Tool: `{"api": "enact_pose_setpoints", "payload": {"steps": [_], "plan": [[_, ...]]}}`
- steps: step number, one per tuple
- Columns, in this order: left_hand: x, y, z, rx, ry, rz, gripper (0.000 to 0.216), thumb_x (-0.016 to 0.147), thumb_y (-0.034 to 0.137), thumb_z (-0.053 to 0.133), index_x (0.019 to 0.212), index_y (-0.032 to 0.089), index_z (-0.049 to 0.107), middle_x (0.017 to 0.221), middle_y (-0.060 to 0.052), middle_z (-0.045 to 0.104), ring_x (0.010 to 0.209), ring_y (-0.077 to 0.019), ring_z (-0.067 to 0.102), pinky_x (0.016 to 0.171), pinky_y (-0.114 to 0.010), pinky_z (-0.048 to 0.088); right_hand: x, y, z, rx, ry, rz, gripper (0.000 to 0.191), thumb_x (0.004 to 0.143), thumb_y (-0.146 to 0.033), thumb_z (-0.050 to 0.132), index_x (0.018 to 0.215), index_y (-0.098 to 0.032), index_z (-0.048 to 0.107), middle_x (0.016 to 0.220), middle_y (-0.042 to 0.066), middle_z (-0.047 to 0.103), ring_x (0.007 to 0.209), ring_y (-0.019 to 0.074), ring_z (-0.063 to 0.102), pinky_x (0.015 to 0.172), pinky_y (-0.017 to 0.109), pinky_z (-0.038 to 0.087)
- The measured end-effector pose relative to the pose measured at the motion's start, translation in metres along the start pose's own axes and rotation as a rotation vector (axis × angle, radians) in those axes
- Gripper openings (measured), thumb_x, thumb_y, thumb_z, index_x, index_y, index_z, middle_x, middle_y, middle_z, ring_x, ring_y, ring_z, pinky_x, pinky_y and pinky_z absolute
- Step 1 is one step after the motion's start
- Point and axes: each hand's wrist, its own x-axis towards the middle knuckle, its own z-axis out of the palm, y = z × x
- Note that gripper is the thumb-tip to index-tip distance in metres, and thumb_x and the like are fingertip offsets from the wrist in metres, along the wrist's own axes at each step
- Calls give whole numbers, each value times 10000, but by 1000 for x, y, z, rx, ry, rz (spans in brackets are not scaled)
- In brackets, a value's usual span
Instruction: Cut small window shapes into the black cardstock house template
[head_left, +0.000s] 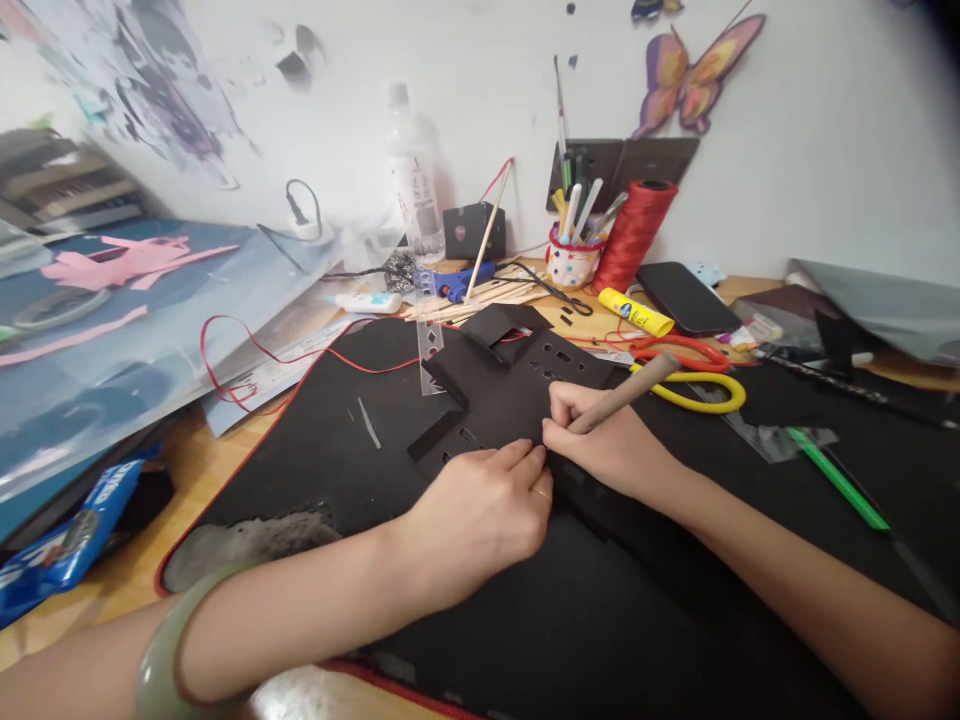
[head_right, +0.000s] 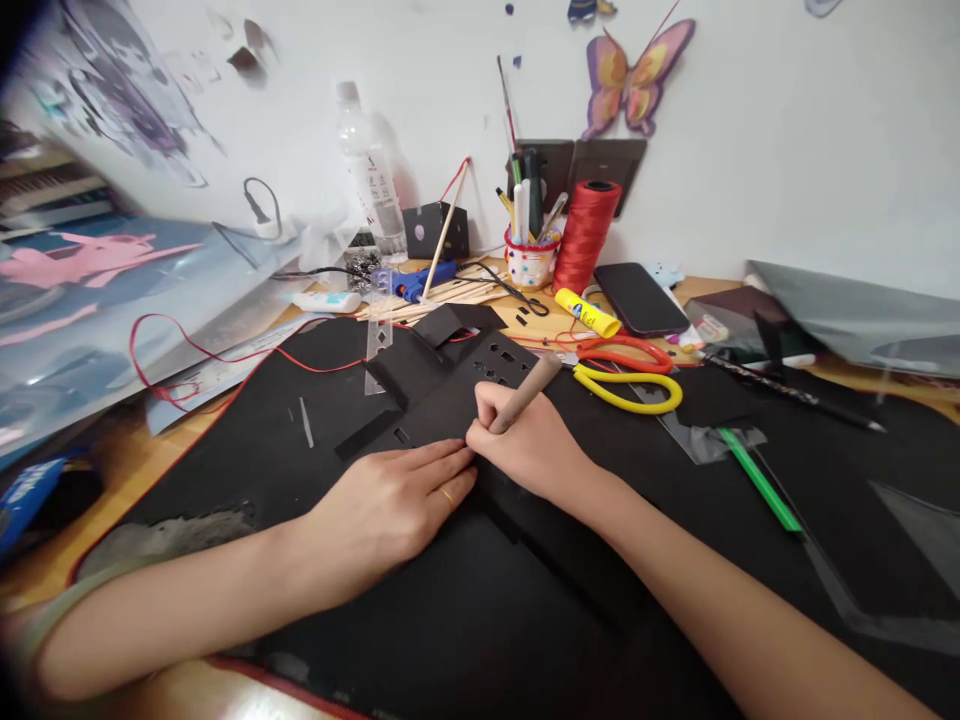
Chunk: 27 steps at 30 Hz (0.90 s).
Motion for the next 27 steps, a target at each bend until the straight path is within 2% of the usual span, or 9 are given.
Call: {"api": "enact_pose_setpoints", "payload": {"steps": [4,9,18,27], "plan": [[-3,-11,0,-57,9,39,282,852,74,348,937,32,614,953,-160,640,946,-237,595,754,-320,533,-2,3,3,-7,0,5,200,667,-153,462,555,-190,300,516,-57,358,508,82,342,472,219,263],[-3,-10,1,-61,40,61,275,834,67,373,918,16,630,967,-175,636,937,-247,600,767,-308,526,0,6,3,18,-8,-11,199,654,-141,450,559,-189,281,529,-53,358,515,83,338,466,224,237],[-4,-8,3,-47,85,26,320,837,61,334,915,27,642,970,-170,635,912,-250,613,672,-289,549,0,1,3,39,16,9,220,624,-95,441,525,-188,267,508,-54,332,498,74,308,463,219,247],[-4,-6,4,-37,84,18,310,842,69,345,911,26,645,967,-172,636,920,-251,609,689,-291,547,-1,2,1,36,32,-9,246,626,-76,440,523,-193,249,509,-53,330,497,76,308,456,225,253]]}}
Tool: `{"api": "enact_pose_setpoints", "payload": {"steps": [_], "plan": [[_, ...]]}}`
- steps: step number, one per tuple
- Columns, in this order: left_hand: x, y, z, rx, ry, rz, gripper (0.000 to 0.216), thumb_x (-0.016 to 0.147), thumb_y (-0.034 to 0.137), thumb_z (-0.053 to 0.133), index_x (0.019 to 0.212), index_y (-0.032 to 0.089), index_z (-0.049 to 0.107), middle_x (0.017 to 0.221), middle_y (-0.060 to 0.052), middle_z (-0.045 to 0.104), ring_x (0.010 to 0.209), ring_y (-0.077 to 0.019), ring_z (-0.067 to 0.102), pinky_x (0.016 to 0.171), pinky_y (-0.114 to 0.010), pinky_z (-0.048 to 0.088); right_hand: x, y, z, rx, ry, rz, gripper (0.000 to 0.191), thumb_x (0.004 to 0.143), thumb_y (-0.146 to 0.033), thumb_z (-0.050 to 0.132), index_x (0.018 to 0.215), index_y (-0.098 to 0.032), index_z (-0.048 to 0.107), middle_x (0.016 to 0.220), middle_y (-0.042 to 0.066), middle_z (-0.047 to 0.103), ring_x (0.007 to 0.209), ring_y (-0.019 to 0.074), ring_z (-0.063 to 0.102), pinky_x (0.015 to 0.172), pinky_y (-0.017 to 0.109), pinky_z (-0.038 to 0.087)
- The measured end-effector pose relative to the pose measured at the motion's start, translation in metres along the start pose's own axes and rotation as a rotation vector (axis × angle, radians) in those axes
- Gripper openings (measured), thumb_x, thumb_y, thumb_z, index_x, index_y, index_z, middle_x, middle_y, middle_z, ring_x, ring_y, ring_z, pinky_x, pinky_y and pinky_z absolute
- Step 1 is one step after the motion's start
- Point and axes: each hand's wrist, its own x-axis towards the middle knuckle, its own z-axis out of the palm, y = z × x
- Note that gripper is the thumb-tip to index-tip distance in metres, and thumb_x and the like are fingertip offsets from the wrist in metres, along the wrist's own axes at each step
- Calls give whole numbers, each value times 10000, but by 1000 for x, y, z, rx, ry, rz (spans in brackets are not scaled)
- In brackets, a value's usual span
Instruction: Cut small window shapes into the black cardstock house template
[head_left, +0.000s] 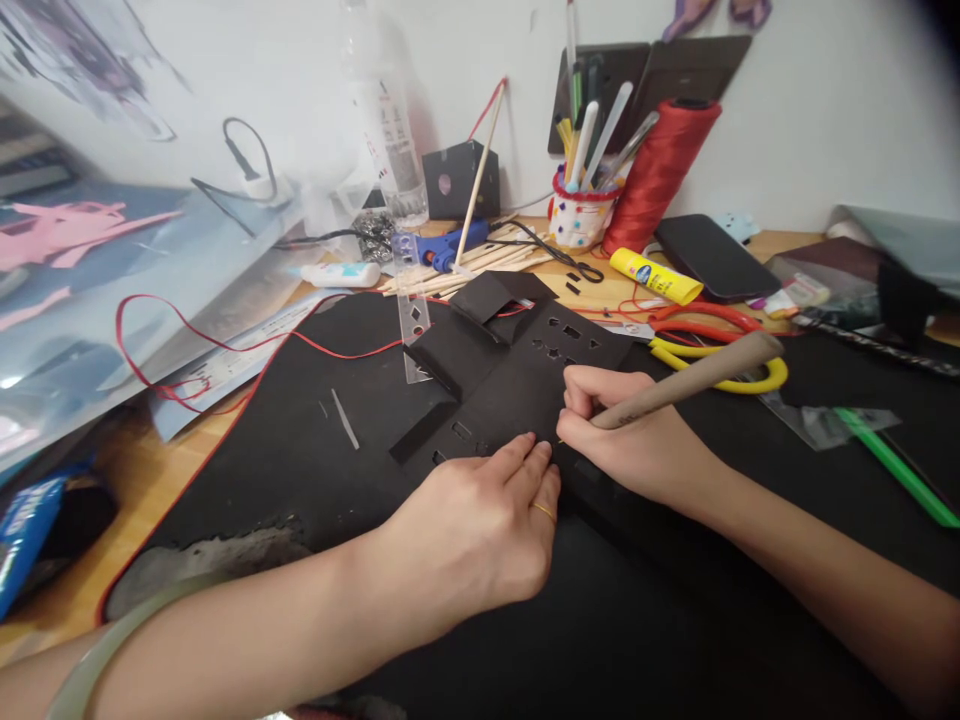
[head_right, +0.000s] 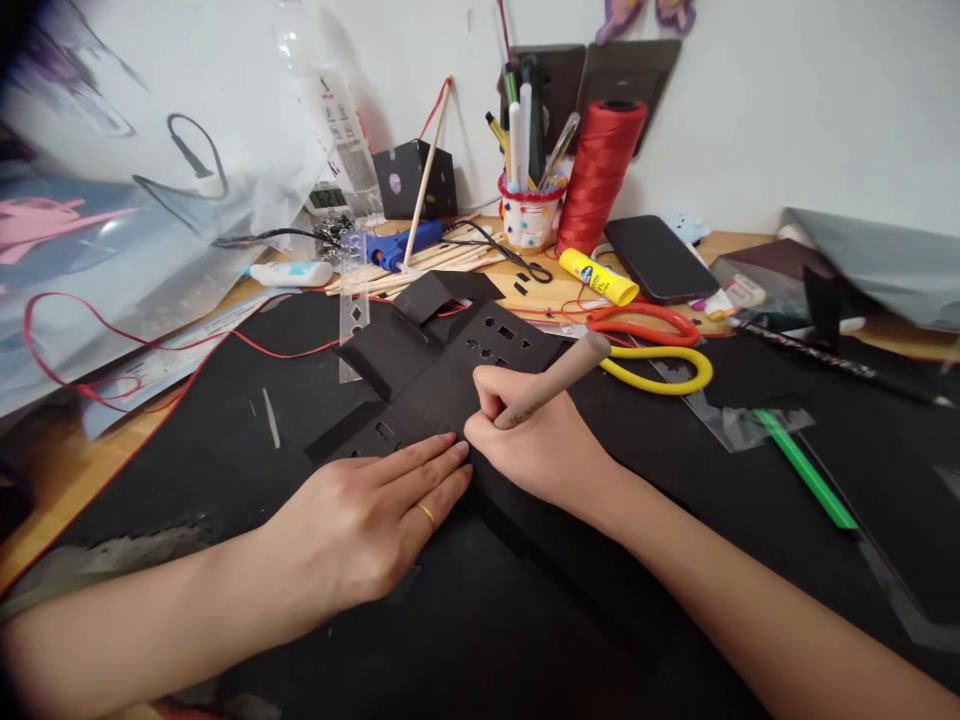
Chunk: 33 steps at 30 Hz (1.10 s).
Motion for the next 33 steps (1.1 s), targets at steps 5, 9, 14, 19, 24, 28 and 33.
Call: {"api": "enact_pose_setpoints", "payload": {"steps": [5,9,14,19,24,28,33], "plan": [[0,0,1,-5,4,-2,313,839,69,345,910,26,647,963,-171,637,913,-257,611,666,-293,552,-1,0,1,5,22,15,255,614,-68,439,515,-193,240,503,-50,318,492,78,299,456,232,247],[0,2,1,-5,2,-11,309,830,67,351,902,22,647,960,-180,636,911,-265,611,648,-296,554,-2,-1,2,-2,39,52,254,610,-83,449,510,-190,242,489,-54,299,481,76,284,447,229,240],[0,4,0,45,4,19,288,814,54,368,900,8,639,939,-199,636,892,-268,618,650,-307,552,2,-3,1,-51,31,122,224,599,-132,488,506,-188,292,455,-62,307,457,75,296,430,229,229],[8,16,0,142,-66,-12,240,790,60,424,900,2,630,896,-215,642,830,-272,633,561,-304,552,9,-11,-5,-116,-51,138,197,581,-143,498,506,-187,322,449,-60,348,460,81,328,441,235,233],[30,44,-2,237,-199,-169,223,723,26,456,854,-27,628,720,-215,643,598,-262,633,349,-251,464,11,-17,-11,-191,-150,20,183,583,-149,492,508,-185,329,452,-58,390,471,87,352,445,235,223],[39,40,-12,68,-262,-184,146,740,52,485,754,51,630,638,-123,628,537,-221,611,341,-247,452,7,-10,-9,-79,-115,9,174,595,-156,480,522,-184,324,468,-63,359,478,80,332,453,221,224],[19,-15,-20,-201,-297,-68,209,860,133,419,800,126,619,850,-62,654,857,-174,618,767,-312,517,2,2,-4,55,-74,7,178,630,-170,468,557,-190,306,515,-62,316,505,81,306,463,220,221]]}}
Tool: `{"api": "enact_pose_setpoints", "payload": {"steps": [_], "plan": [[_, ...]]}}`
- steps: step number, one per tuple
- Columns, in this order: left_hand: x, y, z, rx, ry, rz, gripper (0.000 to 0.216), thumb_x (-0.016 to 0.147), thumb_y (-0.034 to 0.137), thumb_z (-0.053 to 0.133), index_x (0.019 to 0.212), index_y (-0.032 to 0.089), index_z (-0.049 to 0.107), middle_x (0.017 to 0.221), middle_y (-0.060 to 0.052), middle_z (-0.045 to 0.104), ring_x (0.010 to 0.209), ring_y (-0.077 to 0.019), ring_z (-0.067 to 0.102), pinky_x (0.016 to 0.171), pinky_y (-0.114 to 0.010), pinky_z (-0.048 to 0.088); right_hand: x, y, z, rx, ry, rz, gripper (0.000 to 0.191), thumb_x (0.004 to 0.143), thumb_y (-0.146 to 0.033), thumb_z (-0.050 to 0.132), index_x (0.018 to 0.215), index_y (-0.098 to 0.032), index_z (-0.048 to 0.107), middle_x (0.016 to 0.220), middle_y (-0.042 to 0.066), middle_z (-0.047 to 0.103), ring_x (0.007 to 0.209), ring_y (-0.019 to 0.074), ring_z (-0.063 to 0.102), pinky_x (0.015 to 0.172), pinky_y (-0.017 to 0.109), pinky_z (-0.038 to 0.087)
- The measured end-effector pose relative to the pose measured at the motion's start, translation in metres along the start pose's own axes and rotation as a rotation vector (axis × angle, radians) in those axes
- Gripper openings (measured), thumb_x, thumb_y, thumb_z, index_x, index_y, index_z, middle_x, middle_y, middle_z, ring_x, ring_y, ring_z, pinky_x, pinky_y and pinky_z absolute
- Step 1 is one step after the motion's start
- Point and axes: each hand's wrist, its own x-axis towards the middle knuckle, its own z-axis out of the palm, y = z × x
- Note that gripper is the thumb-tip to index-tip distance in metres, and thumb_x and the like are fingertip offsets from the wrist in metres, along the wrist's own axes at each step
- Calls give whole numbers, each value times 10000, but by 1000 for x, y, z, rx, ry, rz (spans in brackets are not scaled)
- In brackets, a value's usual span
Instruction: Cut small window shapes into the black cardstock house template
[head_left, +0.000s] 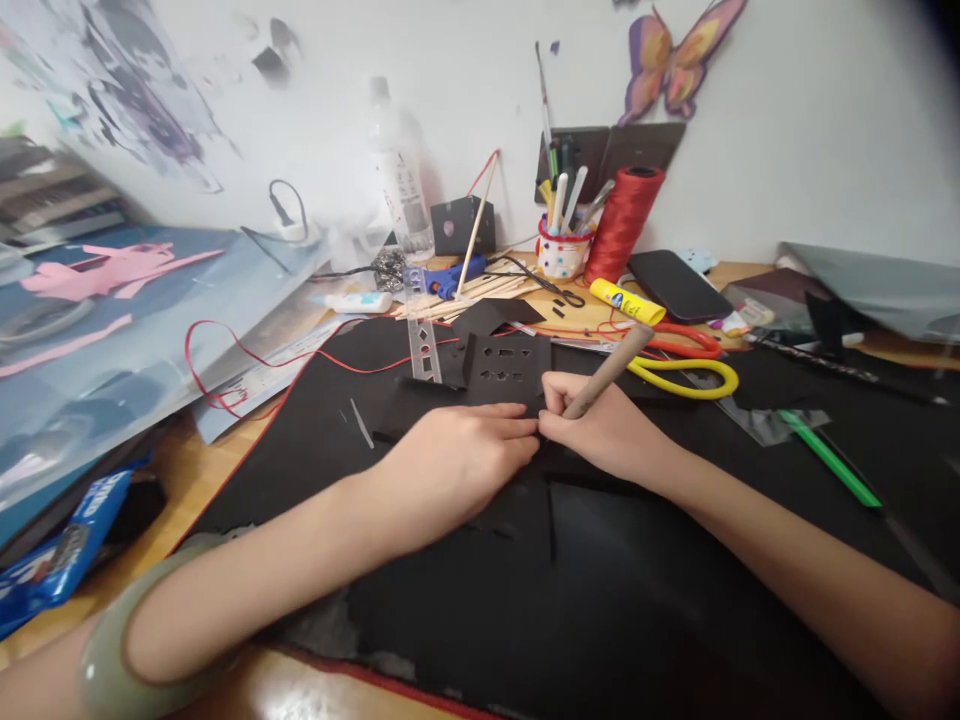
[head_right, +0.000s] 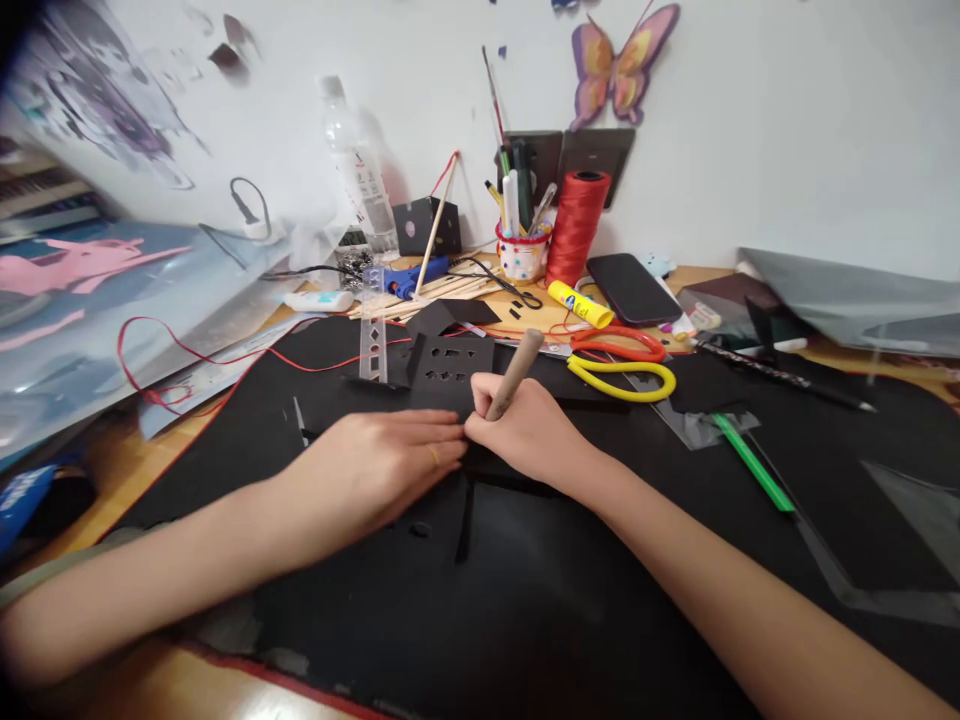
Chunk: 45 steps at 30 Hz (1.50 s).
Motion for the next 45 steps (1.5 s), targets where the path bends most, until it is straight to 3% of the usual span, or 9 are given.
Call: {"api": "enact_pose_setpoints", "payload": {"steps": [1,4,8,19,32,38,41,45], "plan": [[-5,-11,0,-30,50,42,215,872,142,403,881,126,617,959,-64,644,955,-167,587,845,-302,484,0,1,1,-7,11,1,178,634,-168,466,558,-190,307,514,-62,313,507,82,306,465,223,219],[-15,-31,8,-101,34,120,260,876,134,387,1056,127,574,1145,-43,575,1118,-161,485,934,-272,424,-1,2,4,-38,50,11,186,641,-156,458,557,-190,296,509,-63,304,505,82,300,468,228,217],[-20,-34,20,-90,23,145,326,863,104,376,1157,118,516,1223,-20,513,1178,-185,419,961,-302,405,-3,2,7,-69,80,6,206,645,-146,459,555,-190,279,514,-61,323,510,81,310,469,225,229],[-19,-31,19,2,65,181,297,869,111,400,1129,99,543,1199,-27,528,1138,-211,457,934,-315,438,-3,2,5,-75,76,6,222,630,-94,446,533,-189,270,508,-55,327,507,78,304,469,226,243],[-21,-29,18,44,12,164,329,898,124,325,1157,108,527,1230,-9,494,1150,-233,440,887,-323,476,-2,1,4,-67,123,8,263,604,-53,443,509,-191,239,480,-56,305,473,70,285,443,226,238],[-19,-34,19,-52,17,167,330,877,107,345,1154,114,525,1226,-15,507,1164,-193,435,935,-295,436,-3,-1,5,-77,145,54,255,596,-77,460,508,-189,249,465,-62,281,466,70,271,435,235,213],[-17,-44,15,-62,61,36,310,873,138,361,1110,155,560,1177,-6,553,1130,-172,475,919,-286,443,-1,-3,5,-103,132,97,245,603,-110,486,510,-186,272,459,-64,278,463,71,276,429,233,212],[-12,-57,4,126,128,-350,274,865,257,431,1084,182,578,1098,-41,600,1056,-217,525,850,-349,470,1,-9,3,-139,92,158,230,600,-136,508,515,-184,299,458,-65,298,462,73,290,426,229,224]]}}
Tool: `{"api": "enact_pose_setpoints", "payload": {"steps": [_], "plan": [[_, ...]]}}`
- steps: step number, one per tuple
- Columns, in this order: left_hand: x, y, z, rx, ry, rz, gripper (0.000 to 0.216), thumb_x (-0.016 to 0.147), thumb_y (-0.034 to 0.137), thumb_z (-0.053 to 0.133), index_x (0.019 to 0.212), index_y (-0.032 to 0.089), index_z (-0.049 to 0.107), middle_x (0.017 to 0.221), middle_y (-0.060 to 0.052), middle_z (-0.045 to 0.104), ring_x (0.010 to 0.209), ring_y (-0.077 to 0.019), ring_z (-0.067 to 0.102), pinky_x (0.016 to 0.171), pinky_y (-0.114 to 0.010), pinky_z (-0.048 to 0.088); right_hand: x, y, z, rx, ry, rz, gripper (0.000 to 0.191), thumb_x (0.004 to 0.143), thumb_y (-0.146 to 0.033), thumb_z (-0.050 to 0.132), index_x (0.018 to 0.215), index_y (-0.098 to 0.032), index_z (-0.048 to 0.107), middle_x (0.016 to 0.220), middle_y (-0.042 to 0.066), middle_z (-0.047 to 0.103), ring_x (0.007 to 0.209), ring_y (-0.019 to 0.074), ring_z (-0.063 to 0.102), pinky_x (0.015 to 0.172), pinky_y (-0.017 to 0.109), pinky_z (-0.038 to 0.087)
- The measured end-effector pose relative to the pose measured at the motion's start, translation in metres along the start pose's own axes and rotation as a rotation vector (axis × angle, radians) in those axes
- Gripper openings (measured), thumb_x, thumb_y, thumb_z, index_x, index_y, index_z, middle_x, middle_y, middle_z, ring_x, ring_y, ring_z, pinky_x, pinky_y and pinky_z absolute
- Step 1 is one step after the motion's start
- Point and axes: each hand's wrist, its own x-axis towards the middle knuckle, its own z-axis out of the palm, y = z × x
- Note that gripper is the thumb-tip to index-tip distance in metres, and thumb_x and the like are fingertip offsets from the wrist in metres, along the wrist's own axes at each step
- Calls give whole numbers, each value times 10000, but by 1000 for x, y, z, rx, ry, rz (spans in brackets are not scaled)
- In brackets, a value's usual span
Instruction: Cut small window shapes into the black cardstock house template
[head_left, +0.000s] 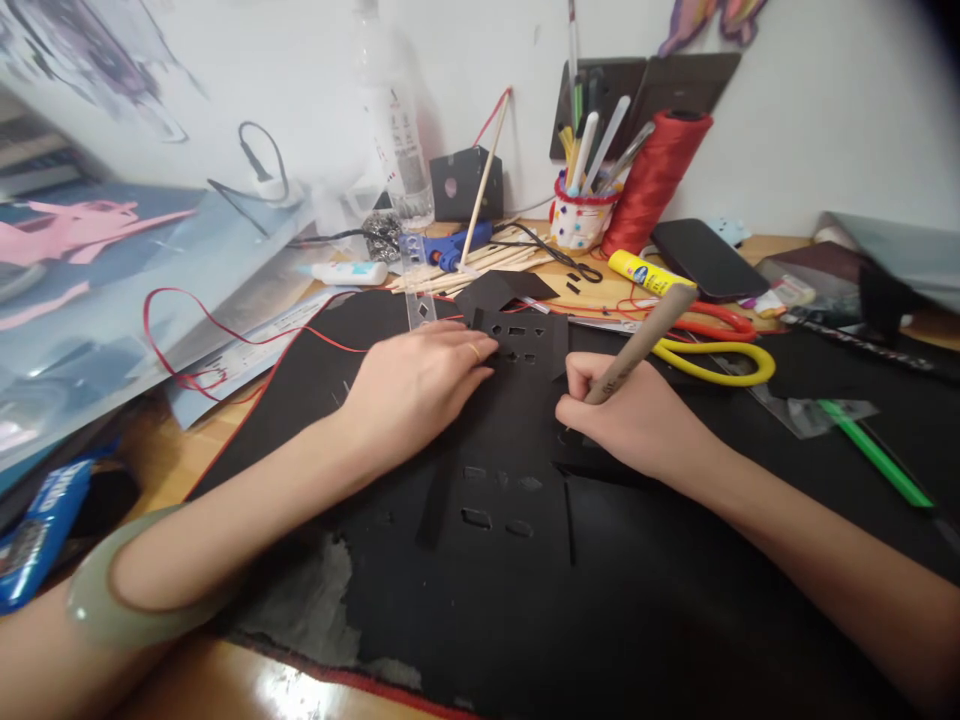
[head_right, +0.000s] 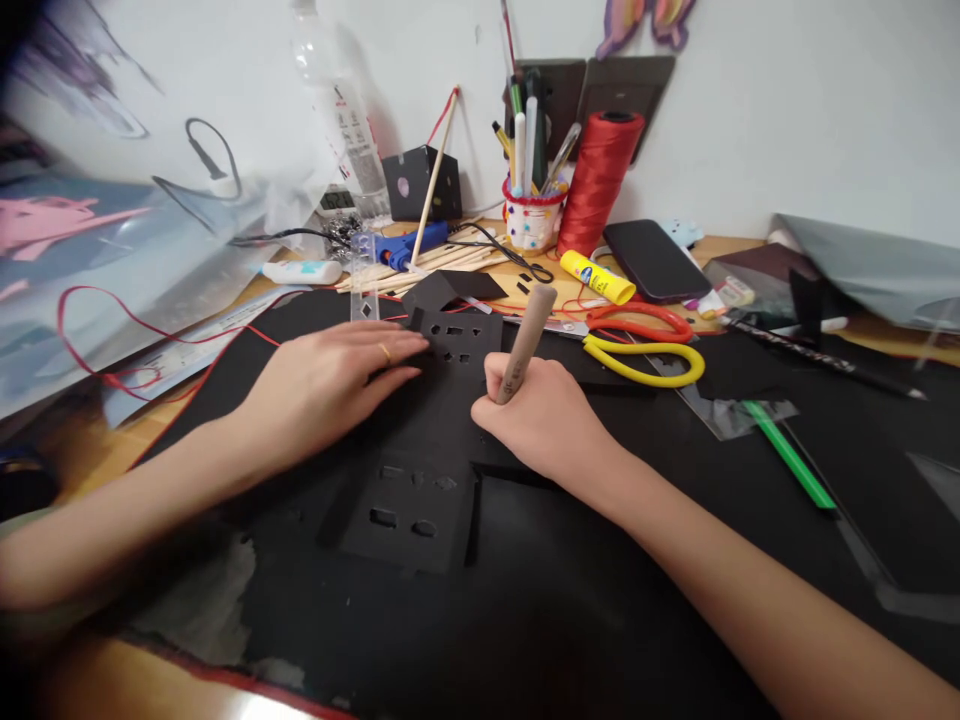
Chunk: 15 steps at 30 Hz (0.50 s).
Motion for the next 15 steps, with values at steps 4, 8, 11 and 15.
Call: {"api": "enact_pose_setpoints", "payload": {"steps": [4,8,11,15], "plan": [[7,-6,-7,71,-143,-236,240,818,372,497,989,263,625,958,-31,636,900,-230,588,704,-327,494,-2,-2,-1,14,-4,7,221,594,-137,507,527,-187,303,472,-67,303,472,74,292,430,227,231],[9,-10,-9,27,-213,-246,226,800,409,490,883,256,635,933,-13,622,878,-220,581,674,-296,473,-5,1,-2,35,13,-29,229,596,-138,510,536,-188,295,489,-68,300,483,73,285,438,230,220],[9,-11,-11,57,-315,-260,227,789,410,462,819,248,619,838,-12,626,751,-219,593,596,-298,462,-5,4,-2,51,18,-46,238,608,-152,515,534,-187,291,492,-68,295,486,73,285,444,230,216],[7,-4,-21,117,-387,-225,205,752,330,454,736,220,626,736,-36,620,676,-234,588,555,-300,437,-3,5,-4,51,3,-50,232,614,-172,527,539,-187,309,484,-71,318,489,74,303,458,225,234]]}}
